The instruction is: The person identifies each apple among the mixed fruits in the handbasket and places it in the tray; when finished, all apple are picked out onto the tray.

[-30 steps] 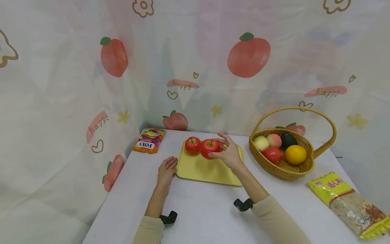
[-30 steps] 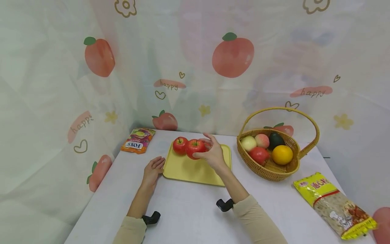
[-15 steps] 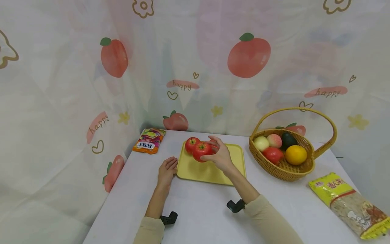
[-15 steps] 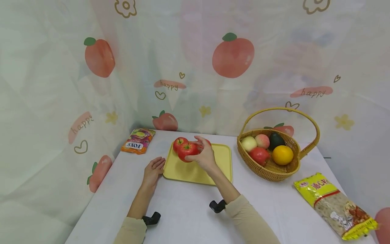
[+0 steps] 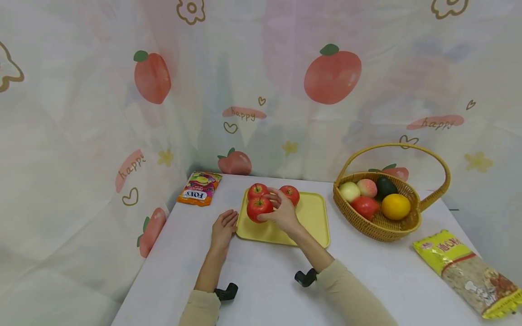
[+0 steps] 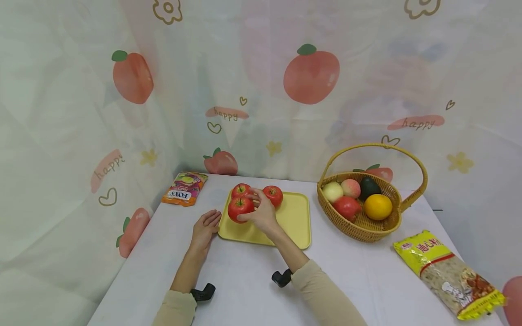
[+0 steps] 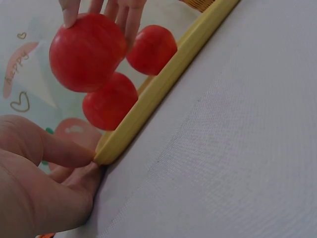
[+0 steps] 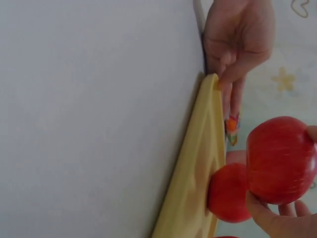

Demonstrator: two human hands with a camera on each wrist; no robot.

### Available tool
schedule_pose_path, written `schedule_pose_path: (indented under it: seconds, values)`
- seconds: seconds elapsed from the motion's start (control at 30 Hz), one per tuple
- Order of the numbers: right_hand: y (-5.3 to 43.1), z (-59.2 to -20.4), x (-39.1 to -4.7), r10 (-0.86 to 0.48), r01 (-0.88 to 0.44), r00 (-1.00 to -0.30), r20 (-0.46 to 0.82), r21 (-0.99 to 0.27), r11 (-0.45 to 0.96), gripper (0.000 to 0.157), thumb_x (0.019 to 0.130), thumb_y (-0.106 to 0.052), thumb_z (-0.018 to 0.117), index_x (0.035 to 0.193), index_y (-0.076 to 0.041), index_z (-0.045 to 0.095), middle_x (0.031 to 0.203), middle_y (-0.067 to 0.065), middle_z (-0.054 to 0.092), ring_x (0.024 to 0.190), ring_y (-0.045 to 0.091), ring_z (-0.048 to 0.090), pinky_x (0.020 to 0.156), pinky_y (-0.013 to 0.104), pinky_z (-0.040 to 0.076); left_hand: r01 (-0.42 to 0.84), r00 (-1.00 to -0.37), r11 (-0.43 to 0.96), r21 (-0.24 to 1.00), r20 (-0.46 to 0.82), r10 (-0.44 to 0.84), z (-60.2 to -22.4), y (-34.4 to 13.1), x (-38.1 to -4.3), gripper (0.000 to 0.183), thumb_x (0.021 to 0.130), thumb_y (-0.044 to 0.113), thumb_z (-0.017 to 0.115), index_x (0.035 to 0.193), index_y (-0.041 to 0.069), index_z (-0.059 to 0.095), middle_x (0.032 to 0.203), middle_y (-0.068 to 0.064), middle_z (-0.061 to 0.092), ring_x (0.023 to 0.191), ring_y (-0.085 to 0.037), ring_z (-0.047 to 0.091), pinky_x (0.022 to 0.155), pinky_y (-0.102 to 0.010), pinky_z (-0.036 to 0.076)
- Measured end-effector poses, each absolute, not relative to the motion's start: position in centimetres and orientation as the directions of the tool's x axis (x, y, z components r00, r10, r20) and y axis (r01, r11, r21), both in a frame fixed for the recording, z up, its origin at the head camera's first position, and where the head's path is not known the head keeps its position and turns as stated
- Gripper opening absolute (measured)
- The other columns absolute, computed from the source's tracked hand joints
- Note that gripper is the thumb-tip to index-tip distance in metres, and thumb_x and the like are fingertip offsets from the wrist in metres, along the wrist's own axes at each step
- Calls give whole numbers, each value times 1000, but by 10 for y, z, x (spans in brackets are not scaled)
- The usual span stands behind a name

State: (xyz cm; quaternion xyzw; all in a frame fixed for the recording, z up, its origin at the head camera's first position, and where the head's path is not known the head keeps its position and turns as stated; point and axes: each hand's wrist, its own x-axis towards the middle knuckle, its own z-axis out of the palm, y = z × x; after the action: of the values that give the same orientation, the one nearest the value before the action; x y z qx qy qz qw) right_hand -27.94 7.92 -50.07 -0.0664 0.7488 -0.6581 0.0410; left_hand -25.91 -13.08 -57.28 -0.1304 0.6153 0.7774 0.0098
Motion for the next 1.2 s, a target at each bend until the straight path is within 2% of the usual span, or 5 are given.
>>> schedule_pose_path:
  seconds: [0.23, 0.5, 0.83, 1.03, 1.2]
  values:
    - [68, -515, -280, -152, -48, -988, 20, -982, 184, 85, 76, -5, 91, 150, -12, 50, 134, 7, 67, 128, 34, 58, 106, 50, 54, -179, -965, -238, 955, -218, -148, -570, -129, -258, 61, 93, -21, 50, 151, -1, 46, 152, -23, 52, 143, -34, 51, 117, -43, 43]
    - [60, -524, -279, -180, -79, -983, 35, -967, 243, 85, 77, -4, 90, 150, -12, 50, 132, 6, 67, 131, 35, 58, 103, 50, 57, -184, -964, -245, 952, -224, -145, -571, -130, -258, 62, 93, -20, 50, 151, 0, 45, 152, -22, 52, 143, -33, 50, 117, -43, 43]
    - [60, -530, -280, -231, -107, -972, 51, -965, 239, 82, 76, 2, 89, 149, -12, 53, 135, 8, 65, 131, 34, 57, 105, 49, 56, -189, -963, -239, 953, -228, -147, -570, -129, -258, 62, 93, -19, 51, 151, 1, 46, 152, -21, 53, 143, -32, 51, 117, -43, 43]
    - [64, -527, -281, -238, -132, -969, 70, -958, 253, 82, 74, 5, 89, 147, -9, 55, 134, 9, 68, 131, 33, 59, 110, 51, 51, -170, -965, -246, 954, -212, -154, -571, -130, -259, 63, 91, -22, 50, 150, -1, 46, 151, -23, 52, 143, -33, 50, 117, -43, 43]
    - [70, -521, -282, -235, -128, -970, 66, -957, 259, 80, 76, -3, 91, 147, -9, 55, 134, 9, 69, 131, 28, 60, 115, 52, 46, -176, -966, -253, 951, -216, -143, -573, -130, -259, 62, 93, -20, 50, 151, 0, 46, 153, -22, 52, 144, -32, 49, 118, -42, 42]
